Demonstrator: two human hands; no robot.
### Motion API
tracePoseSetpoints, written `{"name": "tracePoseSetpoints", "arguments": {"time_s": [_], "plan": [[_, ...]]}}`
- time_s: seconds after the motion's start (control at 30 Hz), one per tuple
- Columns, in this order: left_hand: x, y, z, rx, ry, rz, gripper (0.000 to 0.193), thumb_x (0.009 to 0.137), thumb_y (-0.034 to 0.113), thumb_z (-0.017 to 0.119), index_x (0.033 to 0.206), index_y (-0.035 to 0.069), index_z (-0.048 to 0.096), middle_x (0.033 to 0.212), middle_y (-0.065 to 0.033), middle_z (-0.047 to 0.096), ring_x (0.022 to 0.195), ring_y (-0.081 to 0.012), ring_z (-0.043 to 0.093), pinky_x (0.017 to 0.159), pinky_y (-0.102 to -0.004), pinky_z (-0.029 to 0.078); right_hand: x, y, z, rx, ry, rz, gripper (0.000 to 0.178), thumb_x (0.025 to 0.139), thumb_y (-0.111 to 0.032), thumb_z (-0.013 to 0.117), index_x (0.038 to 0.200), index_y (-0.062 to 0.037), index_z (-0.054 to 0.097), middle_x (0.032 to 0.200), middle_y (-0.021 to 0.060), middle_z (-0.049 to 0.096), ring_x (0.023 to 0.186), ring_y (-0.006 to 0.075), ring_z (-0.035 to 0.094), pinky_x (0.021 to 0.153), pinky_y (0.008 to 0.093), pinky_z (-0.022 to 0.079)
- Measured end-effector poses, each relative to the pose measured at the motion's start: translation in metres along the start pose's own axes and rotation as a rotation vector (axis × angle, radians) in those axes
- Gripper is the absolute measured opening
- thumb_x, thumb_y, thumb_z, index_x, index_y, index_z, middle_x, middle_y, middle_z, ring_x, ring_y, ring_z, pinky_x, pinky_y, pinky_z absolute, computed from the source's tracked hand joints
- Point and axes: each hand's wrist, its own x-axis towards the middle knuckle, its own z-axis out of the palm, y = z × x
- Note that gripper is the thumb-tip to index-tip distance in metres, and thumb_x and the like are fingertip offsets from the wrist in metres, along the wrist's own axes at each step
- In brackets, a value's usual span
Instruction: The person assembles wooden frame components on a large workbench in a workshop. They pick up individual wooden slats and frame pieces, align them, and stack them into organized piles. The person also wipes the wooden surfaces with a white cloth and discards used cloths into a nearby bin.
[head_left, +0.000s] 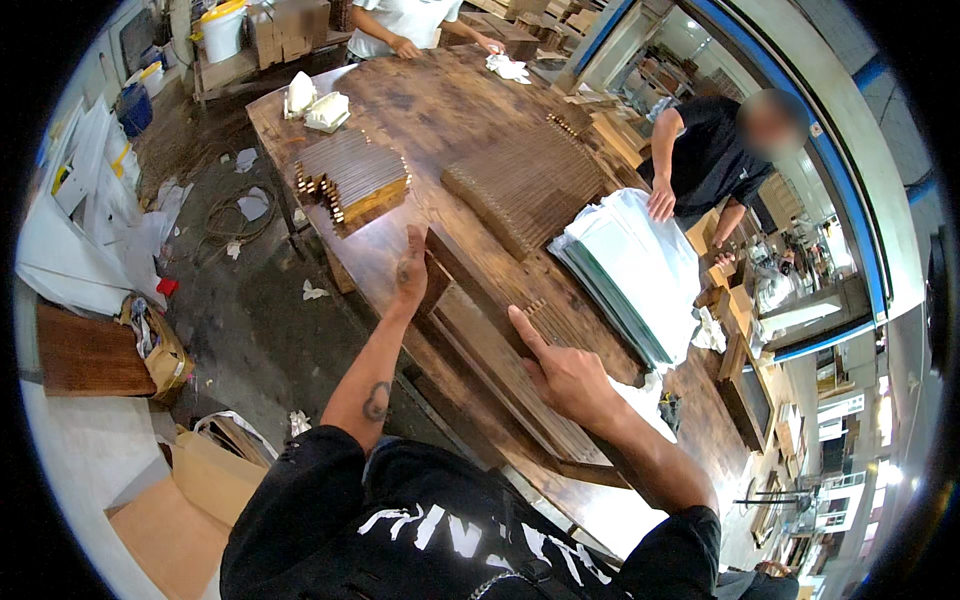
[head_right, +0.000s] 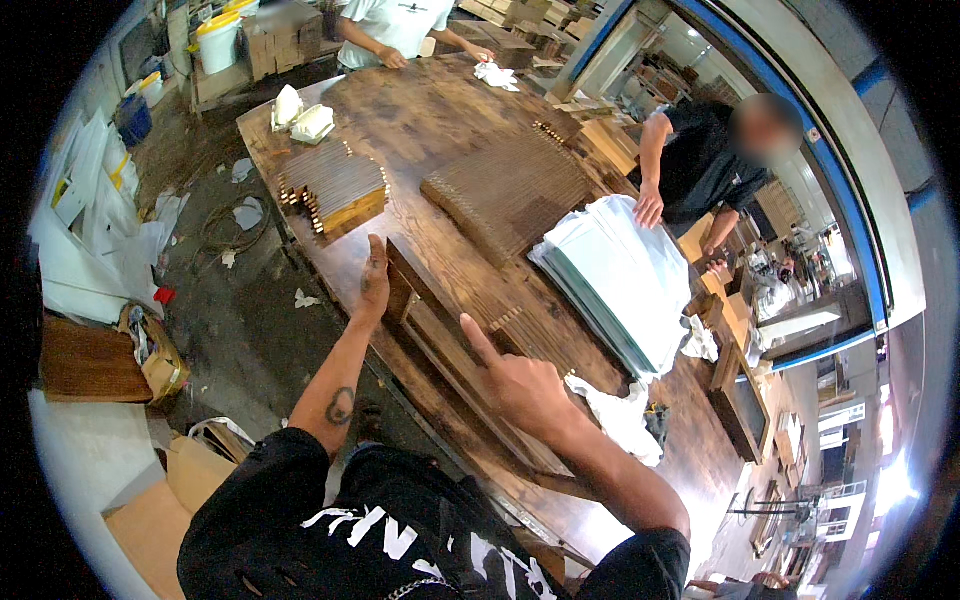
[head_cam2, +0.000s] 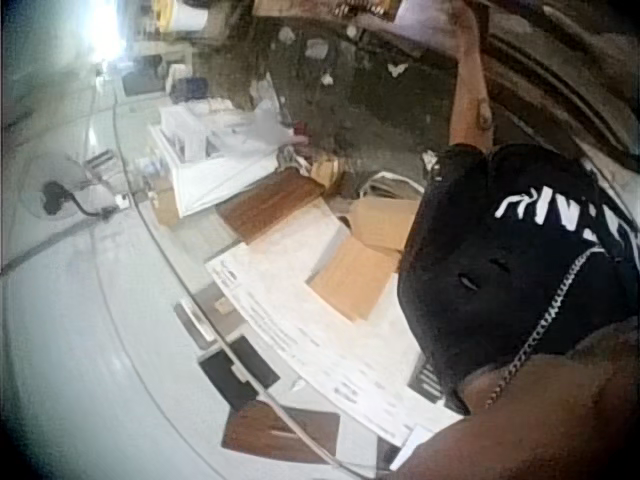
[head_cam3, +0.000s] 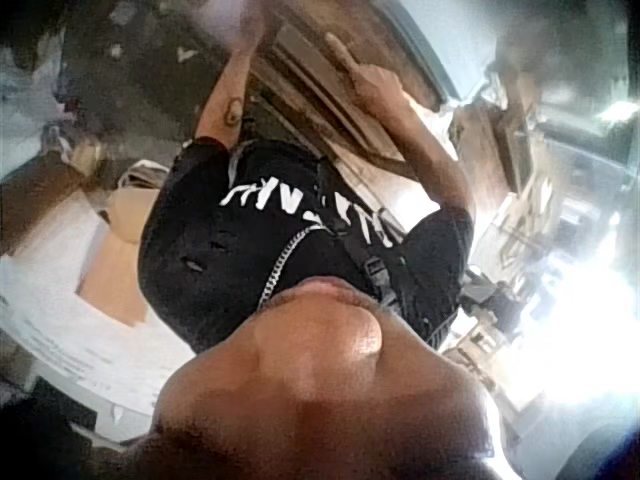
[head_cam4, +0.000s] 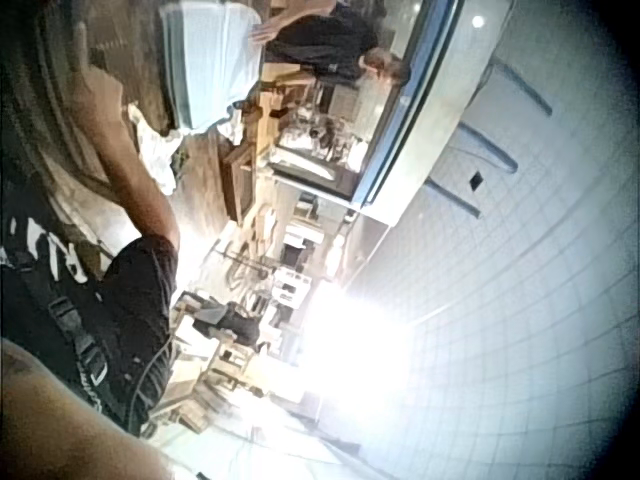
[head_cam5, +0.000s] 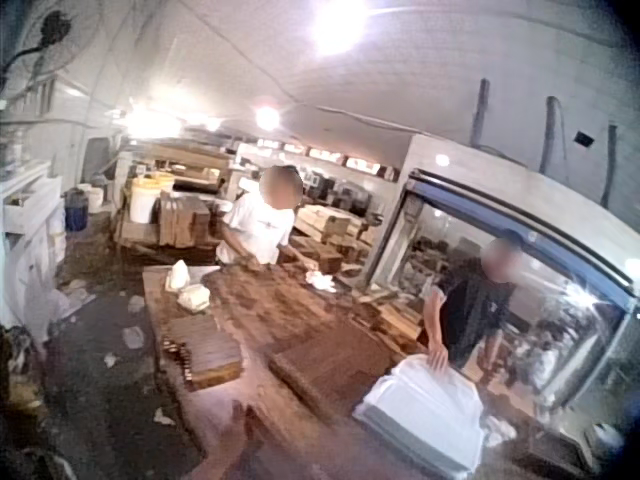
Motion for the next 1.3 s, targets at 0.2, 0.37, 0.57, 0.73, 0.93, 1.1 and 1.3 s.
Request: {"name": "tracePoseSetpoints", "arguments": {"time_s": [0.2,0.37,0.57,0.73,0.93,1.1,1.3], "plan": [[-0.001,0.002,0.005,-0.017,-0.033,0.01,0.095,0.094,0.073,0.026,0.149,-0.004,0.017,0.15,-0.0181,0.02,0.141,-0.0276,0.02,0.118,-0.0373,0.016,-0.001,0.005,0.0,-0.028,-0.048,0.014,0.078,0.096,-0.019,0.049,0.156,-0.0249,0.0,0.073,0.0247,0.064,0.063,0.0409,0.064,0.061,0.0517,0.05],[-0.005,0.008,0.002,-0.034,-0.053,0.006,0.098,0.093,0.073,0.027,0.151,-0.004,0.009,0.157,-0.0179,0.009,0.146,-0.0269,0.011,0.12,-0.0378,0.012,-0.004,-0.007,-0.012,0.003,-0.151,0.048,0.073,0.1,-0.024,0.046,0.156,-0.0224,0.0,0.077,0.0242,0.065,0.066,0.0396,0.065,0.065,0.0511,0.051],[-0.005,0.027,0.01,-0.088,-0.043,-0.112,0.099,0.094,0.072,0.027,0.152,-0.005,0.005,0.161,-0.0186,0.001,0.15,-0.027,0.005,0.122,-0.0383,0.009,-0.002,0.014,0.007,-0.023,-0.003,-0.041,0.084,0.093,-0.012,0.05,0.156,-0.0211,-0.004,0.068,0.0167,0.063,0.059,0.0331,0.065,0.053,0.0467,0.051],[-0.018,0.073,0.018,0.115,-0.11,-0.163,0.089,0.093,0.07,0.03,0.155,0.008,0.013,0.161,-0.0119,0.009,0.149,-0.0245,0.01,0.12,-0.0411,0.009,-0.003,0.02,0.005,-0.019,0.004,-0.032,0.083,0.095,-0.013,0.05,0.156,-0.022,-0.005,0.071,0.0164,0.064,0.061,0.033,0.065,0.054,0.0468,0.052],[0.004,0.036,0.009,0.027,-0.135,-0.101,0.073,0.098,0.053,0.039,0.151,0.003,0.03,0.157,-0.0158,0.029,0.146,-0.0259,0.025,0.118,-0.0405,0.017,-0.004,0.026,0.005,0.018,0.003,-0.05,0.081,0.097,-0.021,0.051,0.156,-0.0229,-0.005,0.071,0.0157,0.064,0.06,0.0318,0.065,0.051,0.0447,0.052],[0.014,0.021,-0.008,0.151,-0.156,0.075,0.05,0.099,0.044,0.043,0.102,-0.002,0.063,0.134,-0.0166,0.055,0.133,-0.0239,0.043,0.112,-0.0314,0.024,0.002,0.01,-0.001,-0.021,-0.133,0.03,0.072,0.101,-0.022,0.047,0.156,-0.0261,0.001,0.078,0.0155,0.063,0.063,0.0257,0.064,0.056,0.0378,0.055],[0.024,0.02,-0.004,0.108,-0.313,0.22,0.041,0.1,0.04,0.042,0.08,0.005,0.05,0.087,-0.0031,0.049,0.092,-0.0167,0.046,0.097,-0.0321,0.033,-0.006,0.021,0.026,0.003,0.073,-0.016,0.085,0.093,-0.012,0.053,0.157,-0.0245,-0.002,0.069,0.0165,0.063,0.058,0.0322,0.063,0.05,0.0436,0.05]]}}
